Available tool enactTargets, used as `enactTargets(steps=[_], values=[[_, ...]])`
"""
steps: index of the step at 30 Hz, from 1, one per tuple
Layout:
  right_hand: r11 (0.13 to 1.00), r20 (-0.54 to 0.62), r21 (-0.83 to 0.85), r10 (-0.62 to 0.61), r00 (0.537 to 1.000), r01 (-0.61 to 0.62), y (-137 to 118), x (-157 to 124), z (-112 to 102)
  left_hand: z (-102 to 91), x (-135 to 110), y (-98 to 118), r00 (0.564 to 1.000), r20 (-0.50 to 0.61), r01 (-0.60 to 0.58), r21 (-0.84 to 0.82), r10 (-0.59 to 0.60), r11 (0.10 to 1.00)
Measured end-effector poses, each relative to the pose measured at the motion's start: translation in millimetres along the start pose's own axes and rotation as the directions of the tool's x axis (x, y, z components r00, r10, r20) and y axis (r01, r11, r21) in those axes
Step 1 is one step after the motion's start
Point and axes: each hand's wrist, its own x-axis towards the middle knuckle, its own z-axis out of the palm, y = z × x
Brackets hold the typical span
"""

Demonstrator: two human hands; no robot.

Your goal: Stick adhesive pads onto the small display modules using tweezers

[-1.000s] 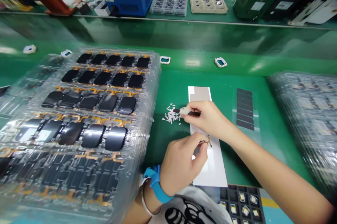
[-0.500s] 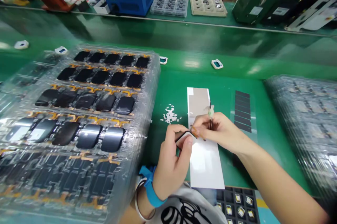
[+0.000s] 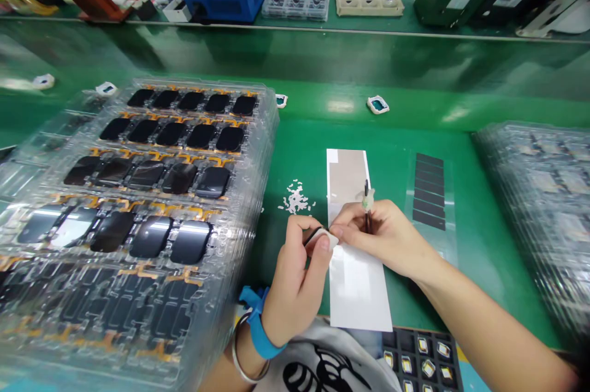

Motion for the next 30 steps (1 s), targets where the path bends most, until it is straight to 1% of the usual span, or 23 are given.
enactTargets(steps=[6,9,12,15,24,28,30], values=[[0.995,-0.053,-0.050,-0.083,0.995,0.081,-2.7,-0.6,4.3,-1.7,0.0,0.7,1.000,0.012,0.025,-0.096,-0.024,0.995],[0.992,-0.048,-0.072,-0.112,0.993,0.108,-4.3,-0.5,3.2,-2.2,-0.7,1.4,1.000,0.022,0.017,-0.130,-0.014,0.991],[0.994,-0.013,-0.065,-0.092,0.996,0.091,-5.3,-0.4,0.7,-2.1,-0.7,2.4,0.999,0.037,0.022,-0.130,-0.017,0.991],[0.994,-0.006,-0.072,-0.077,0.997,0.076,-6.2,-0.3,-0.6,-1.3,0.3,3.5,0.998,0.043,0.041,-0.125,-0.036,0.991],[0.984,-0.023,-0.138,-0.113,0.993,0.109,-6.6,-1.0,-0.6,-0.5,2.6,2.3,0.999,0.033,0.038,-0.065,-0.036,0.997],[0.977,-0.032,-0.152,-0.156,0.987,0.149,-6.0,-2.0,-1.3,-0.7,2.8,2.6,0.999,0.031,0.031,-0.076,-0.028,0.997],[0.977,-0.033,-0.158,-0.153,0.988,0.146,-5.7,-2.3,-1.5,-0.8,2.9,2.9,0.999,0.037,0.036,-0.085,-0.033,0.996]])
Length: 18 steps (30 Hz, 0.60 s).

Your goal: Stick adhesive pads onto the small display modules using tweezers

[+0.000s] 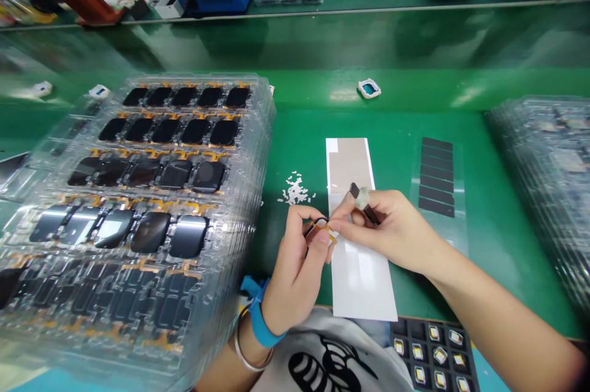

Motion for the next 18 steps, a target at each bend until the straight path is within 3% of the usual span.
enactTargets(steps=[18], values=[[0.993,0.037,0.088,0.081,0.996,-0.084,-1.2,3.3,0.7,-1.9,0.9,0.3,1.000,-0.010,-0.006,0.123,0.008,0.992]])
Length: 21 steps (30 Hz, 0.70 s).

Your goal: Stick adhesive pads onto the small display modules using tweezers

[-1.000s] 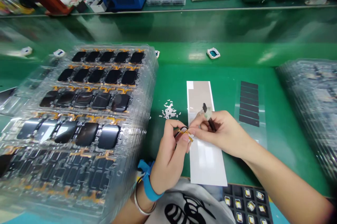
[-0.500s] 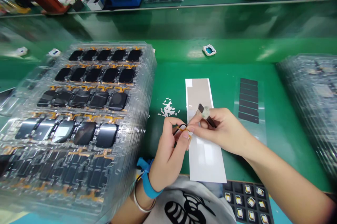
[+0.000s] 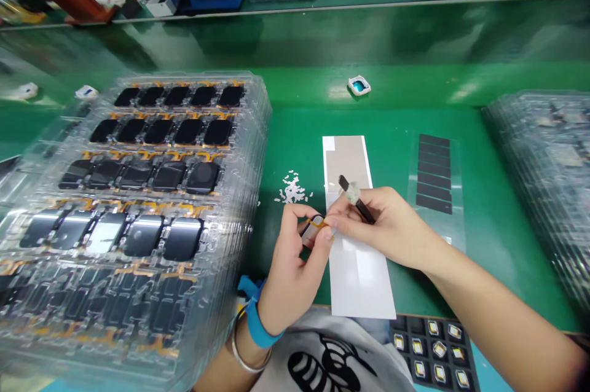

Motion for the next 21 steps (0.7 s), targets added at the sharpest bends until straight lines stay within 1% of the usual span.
enactTargets(steps=[4,9,13,15,18,21], values=[[0.999,0.011,0.024,0.038,0.999,-0.038,0.4,0.9,0.3,0.1,0.3,1.0,1.000,-0.004,-0.018,0.016,0.018,1.000],[0.997,0.008,0.067,0.037,0.999,-0.037,-1.4,2.3,1.1,0.5,1.6,3.5,0.999,-0.013,-0.032,0.015,0.032,0.999],[0.996,-0.006,0.065,0.056,0.998,-0.055,-0.2,2.0,1.8,0.8,1.6,4.3,0.999,-0.025,-0.028,0.017,0.028,0.999],[0.995,0.001,0.075,0.066,0.998,-0.066,1.5,1.7,2.2,1.2,1.1,3.8,1.000,-0.027,-0.002,-0.016,0.001,1.000],[0.993,0.016,0.095,0.075,0.997,-0.076,3.6,1.5,2.4,1.5,0.6,2.3,1.000,0.000,0.024,-0.094,-0.024,0.995],[0.993,0.023,0.089,0.075,0.997,-0.077,3.7,1.5,1.9,1.4,1.0,1.3,1.000,0.005,0.006,-0.074,-0.006,0.997]])
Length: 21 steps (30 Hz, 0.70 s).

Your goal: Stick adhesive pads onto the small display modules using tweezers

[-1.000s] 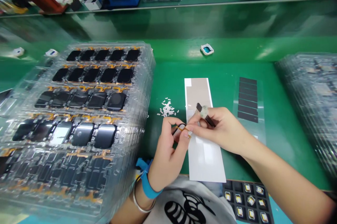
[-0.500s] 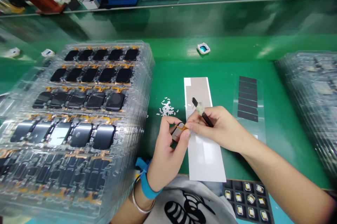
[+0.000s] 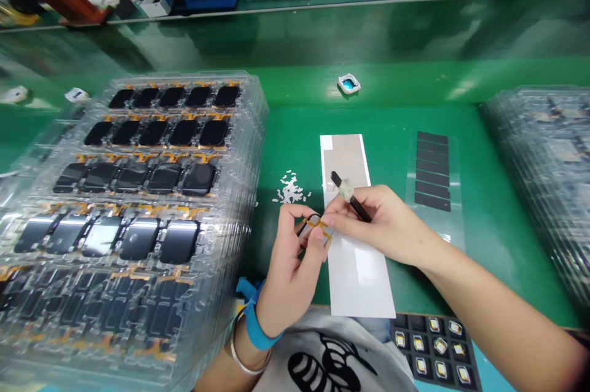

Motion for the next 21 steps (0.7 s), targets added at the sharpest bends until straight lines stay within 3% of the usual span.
enactTargets(steps=[9,13,16,18,19,21], values=[[0.996,-0.023,-0.064,-0.058,0.998,0.057,3,1,2,0.6,2,4,0.999,-0.039,-0.028,0.083,0.031,0.996],[0.978,-0.127,-0.125,-0.180,0.975,0.165,-2,-1,-4,-0.5,0,1,0.999,-0.031,-0.035,0.098,0.039,0.995],[0.918,-0.324,-0.293,-0.357,0.876,0.266,-7,-10,-14,-1.8,-1,0,0.994,0.078,-0.085,0.187,0.071,0.979],[0.890,-0.436,-0.372,-0.418,0.797,0.263,-4,-19,-18,-1.6,-1,2,0.970,0.221,-0.161,0.279,0.100,0.947],[0.897,-0.472,-0.363,-0.412,0.780,0.253,0,-23,-18,-1.0,-1,3,0.946,0.301,-0.215,0.313,0.119,0.925],[0.930,-0.501,-0.279,-0.354,0.790,0.239,12,-31,-15,1.0,1,6,0.883,0.440,-0.336,0.353,0.162,0.873]])
